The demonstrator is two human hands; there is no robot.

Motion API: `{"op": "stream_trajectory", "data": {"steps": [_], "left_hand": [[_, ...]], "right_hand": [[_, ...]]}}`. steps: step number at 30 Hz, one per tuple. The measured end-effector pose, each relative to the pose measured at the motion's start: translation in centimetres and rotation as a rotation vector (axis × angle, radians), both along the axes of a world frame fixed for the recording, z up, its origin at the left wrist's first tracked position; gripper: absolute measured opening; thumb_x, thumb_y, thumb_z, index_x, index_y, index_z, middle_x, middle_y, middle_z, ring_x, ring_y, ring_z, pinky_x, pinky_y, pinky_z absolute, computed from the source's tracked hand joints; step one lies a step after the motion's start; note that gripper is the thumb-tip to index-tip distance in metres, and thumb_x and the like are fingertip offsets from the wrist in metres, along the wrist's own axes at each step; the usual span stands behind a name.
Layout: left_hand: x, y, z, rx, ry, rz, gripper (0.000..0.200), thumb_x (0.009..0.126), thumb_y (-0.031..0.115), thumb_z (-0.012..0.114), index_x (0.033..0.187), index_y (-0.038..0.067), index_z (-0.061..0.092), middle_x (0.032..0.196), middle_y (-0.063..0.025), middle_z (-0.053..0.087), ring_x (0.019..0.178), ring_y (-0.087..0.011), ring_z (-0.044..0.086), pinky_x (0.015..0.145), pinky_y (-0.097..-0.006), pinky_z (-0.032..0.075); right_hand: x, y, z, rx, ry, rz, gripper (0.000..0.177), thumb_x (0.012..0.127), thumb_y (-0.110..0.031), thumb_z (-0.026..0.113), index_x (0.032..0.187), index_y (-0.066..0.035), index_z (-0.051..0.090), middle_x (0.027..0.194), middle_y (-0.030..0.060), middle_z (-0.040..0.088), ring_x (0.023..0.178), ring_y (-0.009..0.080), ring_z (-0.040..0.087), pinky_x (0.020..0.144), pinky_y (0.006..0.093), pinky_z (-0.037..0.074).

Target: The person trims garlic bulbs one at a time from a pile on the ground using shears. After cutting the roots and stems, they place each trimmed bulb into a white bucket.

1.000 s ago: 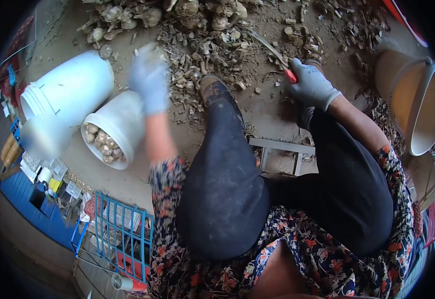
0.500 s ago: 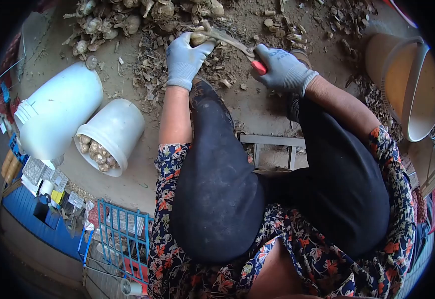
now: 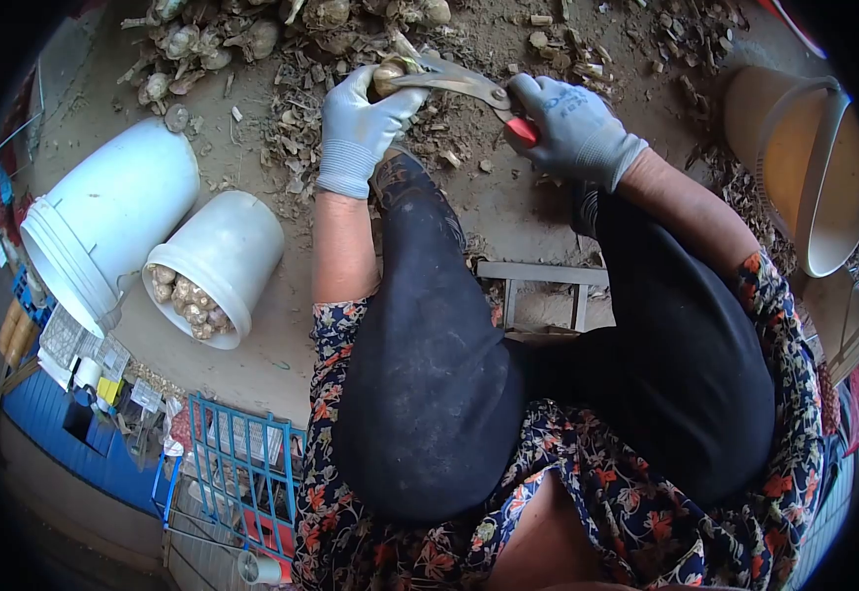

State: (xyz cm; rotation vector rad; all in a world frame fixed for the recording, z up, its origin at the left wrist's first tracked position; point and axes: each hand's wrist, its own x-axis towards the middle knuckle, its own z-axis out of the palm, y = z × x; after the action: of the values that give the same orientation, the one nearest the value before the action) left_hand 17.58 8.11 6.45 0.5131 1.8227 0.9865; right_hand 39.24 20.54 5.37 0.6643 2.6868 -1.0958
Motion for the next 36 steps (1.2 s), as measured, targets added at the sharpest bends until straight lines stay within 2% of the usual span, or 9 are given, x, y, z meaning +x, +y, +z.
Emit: {"op": "stream_trajectory", "data": {"steps": [7, 14, 18, 20, 22, 25, 30, 33, 36], "left_hand": [[-0.4, -0.7, 0.6, -0.088, -0.175, -0.024, 0.023, 0.078, 0.015, 0.073, 0.097, 0.003, 0.067, 0.071, 0.0006, 0.062, 0.054, -0.0042, 0.054, 0.048, -0.0198, 0.045], [0.5, -1.3, 0.7, -0.076, -0.073, 0.001, 0.026, 0.077, 0.013, 0.074, 0.100, 0.002, 0.066, 0.072, 0.0004, 0.062, 0.055, -0.0039, 0.055, 0.050, -0.0194, 0.045], [-0.5, -2.1, -0.7, 0.051, 0.146, 0.008, 0.036, 0.076, 0.003, 0.072, 0.110, 0.000, 0.062, 0.085, -0.0063, 0.065, 0.063, -0.0082, 0.062, 0.055, -0.0210, 0.051], [0.5, -2.2, -0.5, 0.225, -0.266, 0.200, 0.046, 0.081, 0.001, 0.066, 0.125, 0.004, 0.053, 0.090, -0.0068, 0.066, 0.066, -0.0101, 0.063, 0.053, -0.0201, 0.051], [0.9, -2.2, -0.6, 0.290, -0.362, 0.141, 0.053, 0.081, -0.003, 0.062, 0.131, 0.005, 0.046, 0.101, -0.0104, 0.064, 0.074, -0.0143, 0.065, 0.061, -0.0232, 0.053], [1.0, -2.4, -0.3, 0.479, -0.639, 0.212, 0.054, 0.081, -0.004, 0.061, 0.132, 0.004, 0.044, 0.116, -0.0120, 0.057, 0.095, -0.0177, 0.061, 0.078, -0.0288, 0.052], [0.5, -2.1, 0.4, 0.370, -0.231, 0.170, 0.061, 0.077, -0.003, 0.067, 0.131, -0.004, 0.039, 0.112, -0.0118, 0.055, 0.096, -0.0143, 0.057, 0.085, -0.0279, 0.051], [0.2, -2.0, 0.7, 0.270, 0.354, -0.067, 0.066, 0.073, 0.002, 0.070, 0.132, -0.004, 0.040, 0.112, -0.0097, 0.056, 0.098, -0.0127, 0.056, 0.086, -0.0249, 0.048], [0.8, -2.1, 1.4, 0.275, 0.133, -0.030, 0.067, 0.071, 0.000, 0.069, 0.132, -0.004, 0.040, 0.113, -0.0092, 0.056, 0.101, -0.0137, 0.056, 0.089, -0.0256, 0.047]], "right_hand": [[0.4, 0.0, 0.3, -0.246, -0.078, 0.096, 0.036, 0.084, -0.029, 0.062, 0.097, -0.001, 0.044, 0.080, 0.0231, 0.058, 0.081, 0.0425, 0.060, 0.069, 0.0462, 0.048], [0.9, 0.0, 0.6, -0.125, -0.115, 0.081, 0.030, 0.084, -0.026, 0.061, 0.095, -0.002, 0.046, 0.073, 0.0214, 0.058, 0.075, 0.0411, 0.060, 0.068, 0.0468, 0.048], [1.5, 0.6, -0.2, -0.273, -0.155, -0.083, 0.023, 0.086, -0.020, 0.057, 0.095, -0.001, 0.046, 0.070, 0.0171, 0.064, 0.056, 0.0285, 0.066, 0.056, 0.0399, 0.053], [1.4, 0.9, 0.2, -0.382, -0.185, -0.129, 0.027, 0.086, -0.023, 0.058, 0.095, -0.001, 0.047, 0.071, 0.0185, 0.063, 0.059, 0.0298, 0.067, 0.058, 0.0408, 0.053], [0.8, 1.0, 1.8, -0.434, -0.214, -0.104, 0.031, 0.085, -0.025, 0.060, 0.098, -0.001, 0.047, 0.079, 0.0201, 0.063, 0.071, 0.0320, 0.067, 0.064, 0.0428, 0.052], [0.6, 0.5, 1.3, -0.077, -0.067, 0.032, 0.034, 0.084, -0.028, 0.061, 0.102, -0.003, 0.048, 0.091, 0.0198, 0.062, 0.088, 0.0351, 0.063, 0.077, 0.0445, 0.050], [0.5, 0.7, 2.1, 0.146, -0.054, 0.066, 0.035, 0.085, -0.032, 0.062, 0.103, -0.005, 0.050, 0.089, 0.0175, 0.061, 0.085, 0.0346, 0.064, 0.075, 0.0451, 0.050], [-0.1, 0.3, 2.3, 0.225, -0.060, 0.043, 0.034, 0.086, -0.034, 0.061, 0.103, -0.006, 0.051, 0.089, 0.0167, 0.061, 0.084, 0.0341, 0.063, 0.075, 0.0446, 0.050], [-1.1, 0.1, 2.6, 0.328, 0.002, 0.107, 0.035, 0.087, -0.035, 0.060, 0.104, -0.006, 0.050, 0.089, 0.0151, 0.060, 0.085, 0.0321, 0.063, 0.077, 0.0444, 0.049]]}}
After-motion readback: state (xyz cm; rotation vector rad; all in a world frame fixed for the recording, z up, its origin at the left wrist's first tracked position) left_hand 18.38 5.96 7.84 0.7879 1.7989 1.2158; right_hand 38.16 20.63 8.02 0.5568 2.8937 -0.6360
